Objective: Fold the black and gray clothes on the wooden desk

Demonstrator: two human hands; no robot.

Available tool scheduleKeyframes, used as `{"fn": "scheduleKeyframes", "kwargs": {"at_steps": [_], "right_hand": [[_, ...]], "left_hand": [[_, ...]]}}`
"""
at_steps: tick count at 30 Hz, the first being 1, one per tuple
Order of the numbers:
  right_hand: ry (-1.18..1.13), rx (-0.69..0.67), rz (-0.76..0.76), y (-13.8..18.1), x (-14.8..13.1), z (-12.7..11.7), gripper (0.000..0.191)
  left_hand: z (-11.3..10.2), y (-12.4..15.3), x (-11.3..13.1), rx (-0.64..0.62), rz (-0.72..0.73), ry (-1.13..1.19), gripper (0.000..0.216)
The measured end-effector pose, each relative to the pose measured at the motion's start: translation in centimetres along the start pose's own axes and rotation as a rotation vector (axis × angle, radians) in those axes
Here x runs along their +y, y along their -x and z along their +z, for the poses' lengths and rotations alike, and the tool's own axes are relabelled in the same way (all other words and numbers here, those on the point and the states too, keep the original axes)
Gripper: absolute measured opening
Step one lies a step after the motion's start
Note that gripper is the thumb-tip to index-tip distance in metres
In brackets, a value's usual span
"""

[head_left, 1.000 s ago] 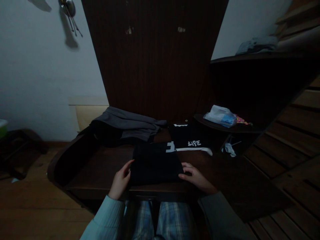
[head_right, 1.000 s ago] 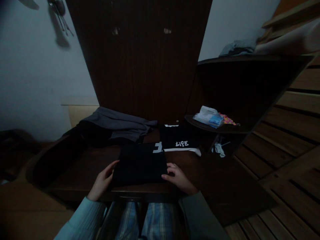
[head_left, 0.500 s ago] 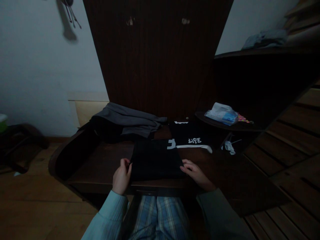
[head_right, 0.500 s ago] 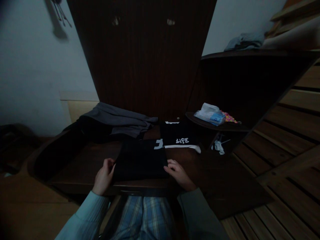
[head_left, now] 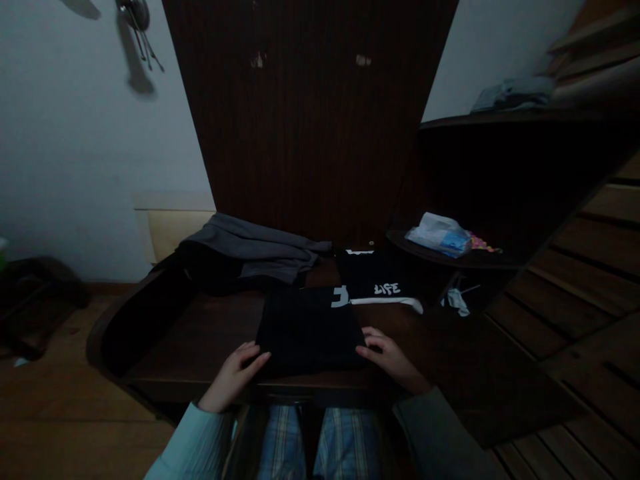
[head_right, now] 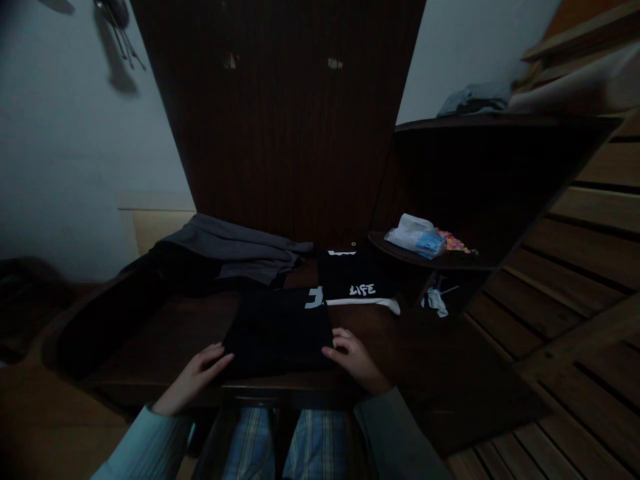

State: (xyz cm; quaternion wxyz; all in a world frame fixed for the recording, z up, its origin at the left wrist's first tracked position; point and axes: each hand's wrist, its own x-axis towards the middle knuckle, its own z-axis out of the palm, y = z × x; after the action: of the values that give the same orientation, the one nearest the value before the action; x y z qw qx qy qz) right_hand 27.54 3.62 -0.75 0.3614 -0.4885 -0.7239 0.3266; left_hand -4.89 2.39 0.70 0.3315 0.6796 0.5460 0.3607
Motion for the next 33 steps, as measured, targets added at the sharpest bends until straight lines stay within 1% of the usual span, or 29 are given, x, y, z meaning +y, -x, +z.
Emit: {"fn": "scheduleKeyframes", "kwargs": {"at_steps": [1, 2, 6, 8, 15, 19, 21, 24, 25, 28, 29, 30, 31, 32, 33], "right_hand": [[0.008, -0.006, 0.000, 0.0, 0.1, 0.0, 0.047], [0.016, -0.006, -0.001, 0.0, 0.2, 0.0, 0.049], [0.033, 0.007, -0.010, 0.0, 0.3, 0.1, 0.046], [0.022, 0.004, -0.004, 0.0, 0.2, 0.1, 0.043], [-0.027, 0.024, 0.003, 0.1, -0.1, -0.2, 0.041], [0.017, 0.037, -0.007, 0.0, -0.1, -0.1, 0.042], [0.071, 0.057, -0.027, 0.0, 0.1, 0.1, 0.042], [0.172, 0.127, -0.053, 0.1, 0.6, 0.3, 0.039], [0.203, 0.152, -0.056, 0.2, 0.7, 0.3, 0.039], [0.290, 0.259, -0.039, 0.5, 0.8, 0.4, 0.034], [0.315, 0.304, -0.033, 0.6, 0.7, 0.4, 0.031], [0.332, 0.351, -0.036, 0.7, 0.6, 0.5, 0.027], [0.342, 0.390, -0.051, 0.9, 0.4, 0.6, 0.022], [0.345, 0.409, -0.075, 1.2, 0.2, 0.8, 0.017], [0.343, 0.403, -0.106, 1.4, 0.0, 1.0, 0.012]], "left_hand": [[0.2, 0.0, 0.2, -0.015, 0.012, -0.035, 0.035], [0.4, -0.1, 0.3, -0.002, 0.012, -0.070, 0.038], [1.7, -0.3, 0.5, 0.182, -0.041, -0.212, 0.046], [2.2, -0.3, 0.5, 0.231, -0.055, -0.260, 0.047], [2.5, -0.2, 1.2, 0.310, -0.120, -0.372, 0.047], [2.6, -0.3, 1.5, 0.325, -0.158, -0.420, 0.042], [2.8, -0.2, 1.5, 0.325, -0.149, -0.459, 0.037], [3.1, 0.0, 1.3, 0.339, -0.107, -0.513, 0.029], [3.2, 0.0, 1.2, 0.366, -0.096, -0.521, 0.026], [3.4, 0.3, 1.1, 0.536, -0.049, -0.528, 0.016], [3.4, 0.4, 1.1, 0.588, -0.003, -0.524, 0.017], [3.4, 0.5, 1.1, 0.606, 0.066, -0.515, 0.019], [3.3, 0.7, 1.0, 0.572, 0.152, -0.500, 0.022], [3.2, 0.9, 0.9, 0.492, 0.238, -0.479, 0.024], [3.1, 1.2, 0.7, 0.385, 0.310, -0.457, 0.026]]}}
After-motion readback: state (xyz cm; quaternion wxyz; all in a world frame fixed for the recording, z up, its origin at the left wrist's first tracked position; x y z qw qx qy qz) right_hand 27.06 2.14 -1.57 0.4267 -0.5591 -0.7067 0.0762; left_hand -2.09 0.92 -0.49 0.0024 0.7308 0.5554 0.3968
